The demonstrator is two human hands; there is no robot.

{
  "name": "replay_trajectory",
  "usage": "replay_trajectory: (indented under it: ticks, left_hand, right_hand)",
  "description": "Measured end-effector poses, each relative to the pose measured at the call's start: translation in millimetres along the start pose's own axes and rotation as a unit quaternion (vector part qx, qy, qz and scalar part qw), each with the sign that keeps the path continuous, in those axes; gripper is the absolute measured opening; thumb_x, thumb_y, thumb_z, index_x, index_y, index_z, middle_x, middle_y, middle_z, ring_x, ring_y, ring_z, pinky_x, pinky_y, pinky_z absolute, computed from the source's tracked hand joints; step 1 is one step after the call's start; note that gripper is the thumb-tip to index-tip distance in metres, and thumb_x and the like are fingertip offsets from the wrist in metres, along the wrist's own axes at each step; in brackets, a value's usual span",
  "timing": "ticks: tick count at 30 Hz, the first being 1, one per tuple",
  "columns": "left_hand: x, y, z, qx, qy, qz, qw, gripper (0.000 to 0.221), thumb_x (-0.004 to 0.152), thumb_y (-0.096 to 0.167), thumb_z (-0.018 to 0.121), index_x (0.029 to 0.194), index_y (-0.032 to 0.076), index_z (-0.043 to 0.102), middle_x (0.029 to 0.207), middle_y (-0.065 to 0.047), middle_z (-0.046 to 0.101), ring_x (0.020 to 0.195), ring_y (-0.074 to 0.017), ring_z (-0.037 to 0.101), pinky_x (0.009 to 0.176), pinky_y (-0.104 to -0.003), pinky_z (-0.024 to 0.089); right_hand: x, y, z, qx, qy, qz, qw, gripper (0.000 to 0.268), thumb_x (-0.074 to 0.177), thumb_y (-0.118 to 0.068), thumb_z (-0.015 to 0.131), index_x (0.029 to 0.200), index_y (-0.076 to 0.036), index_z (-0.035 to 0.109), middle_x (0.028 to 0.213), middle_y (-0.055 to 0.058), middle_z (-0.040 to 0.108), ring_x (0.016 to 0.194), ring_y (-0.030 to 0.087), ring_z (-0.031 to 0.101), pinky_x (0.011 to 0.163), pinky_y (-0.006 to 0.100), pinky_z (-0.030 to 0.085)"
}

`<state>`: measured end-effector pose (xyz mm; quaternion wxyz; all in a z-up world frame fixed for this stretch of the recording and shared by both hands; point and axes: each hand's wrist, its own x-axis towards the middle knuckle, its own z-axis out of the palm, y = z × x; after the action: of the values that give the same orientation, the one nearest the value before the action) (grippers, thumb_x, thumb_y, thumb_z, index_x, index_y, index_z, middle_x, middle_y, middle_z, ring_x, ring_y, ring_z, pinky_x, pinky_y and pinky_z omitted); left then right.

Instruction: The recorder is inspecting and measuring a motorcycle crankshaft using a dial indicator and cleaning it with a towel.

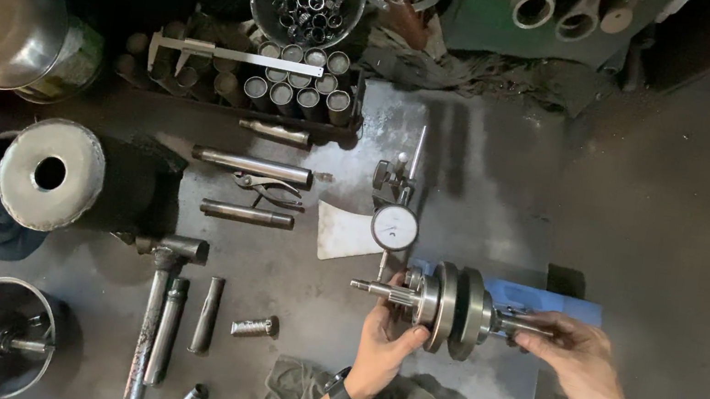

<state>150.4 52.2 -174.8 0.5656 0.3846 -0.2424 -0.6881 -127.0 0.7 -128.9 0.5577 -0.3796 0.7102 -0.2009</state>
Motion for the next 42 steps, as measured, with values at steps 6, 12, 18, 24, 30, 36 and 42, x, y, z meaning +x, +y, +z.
replay_trajectory:
  ticks: [6, 12, 18, 24, 30, 36, 42]
  left_hand:
    - [0, 9, 4, 0.002, 0.010, -0.035, 0.999, 0.101, 0.086, 0.020, 0.080, 0.161, -0.002, 0.017, 0.146, -0.015, 0.051, 0.133, -0.0232, 0.054, 0.111, -0.038, 0.048]
    - [-1, 8, 3, -0.010, -0.004, -0.019, 1.000, 0.101, 0.088, 0.020, 0.081, 0.161, -0.004, 0.015, 0.146, -0.015, 0.050, 0.133, -0.0227, 0.054, 0.112, -0.038, 0.047]
    - [-1, 0, -1, 0.012, 0.000, -0.006, 1.000, 0.099, 0.088, 0.020, 0.080, 0.161, -0.004, 0.016, 0.151, -0.014, 0.047, 0.138, -0.0220, 0.050, 0.116, -0.036, 0.043]
    - [-3, 2, -1, 0.023, 0.007, -0.016, 1.000, 0.099, 0.087, 0.019, 0.079, 0.161, -0.004, 0.017, 0.151, -0.014, 0.048, 0.137, -0.0231, 0.051, 0.115, -0.037, 0.043]
    - [-3, -2, -2, -0.003, -0.001, -0.010, 1.000, 0.097, 0.089, 0.017, 0.078, 0.161, -0.003, 0.017, 0.151, -0.013, 0.047, 0.138, -0.0227, 0.050, 0.116, -0.036, 0.042]
    - [-3, -2, -3, -0.004, 0.000, -0.018, 1.000, 0.096, 0.089, 0.016, 0.078, 0.161, -0.002, 0.017, 0.150, -0.012, 0.048, 0.137, -0.0225, 0.051, 0.114, -0.037, 0.044]
    - [-4, -4, -3, -0.004, 0.003, -0.019, 1.000, 0.097, 0.088, 0.018, 0.079, 0.161, -0.002, 0.019, 0.146, -0.012, 0.051, 0.132, -0.0222, 0.053, 0.110, -0.037, 0.046]
  right_hand:
    - [5, 7, 3, 0.019, -0.021, 0.014, 1.000, 0.033, 0.078, -0.015, 0.077, 0.109, -0.005, 0.076, 0.091, 0.009, 0.079, 0.082, 0.023, 0.074, 0.084, 0.042, 0.059]
    - [19, 35, 3, 0.024, -0.018, 0.048, 0.998, 0.038, 0.095, -0.029, 0.067, 0.097, 0.007, 0.079, 0.077, 0.021, 0.079, 0.068, 0.029, 0.072, 0.069, 0.045, 0.058]
    - [12, 22, 1, -0.003, -0.019, 0.017, 1.000, 0.026, 0.083, -0.019, 0.077, 0.101, 0.001, 0.080, 0.081, 0.017, 0.081, 0.074, 0.026, 0.070, 0.072, 0.041, 0.058]
    - [-4, -11, 7, 0.001, -0.023, 0.021, 1.000, 0.041, 0.075, -0.008, 0.082, 0.115, -0.005, 0.074, 0.105, 0.010, 0.079, 0.094, 0.020, 0.071, 0.085, 0.039, 0.058]
    - [9, 15, 6, 0.086, -0.062, -0.033, 0.994, 0.035, 0.084, -0.024, 0.069, 0.112, -0.004, 0.074, 0.103, 0.009, 0.077, 0.094, 0.019, 0.070, 0.090, 0.041, 0.055]
    - [21, 41, 3, 0.024, -0.030, 0.030, 0.999, 0.046, 0.098, -0.039, 0.062, 0.094, 0.004, 0.081, 0.075, 0.019, 0.081, 0.070, 0.028, 0.073, 0.089, 0.044, 0.057]
    - [14, 26, 3, 0.021, -0.026, 0.006, 0.999, 0.028, 0.086, -0.023, 0.075, 0.099, 0.001, 0.081, 0.081, 0.017, 0.082, 0.076, 0.025, 0.073, 0.084, 0.042, 0.057]
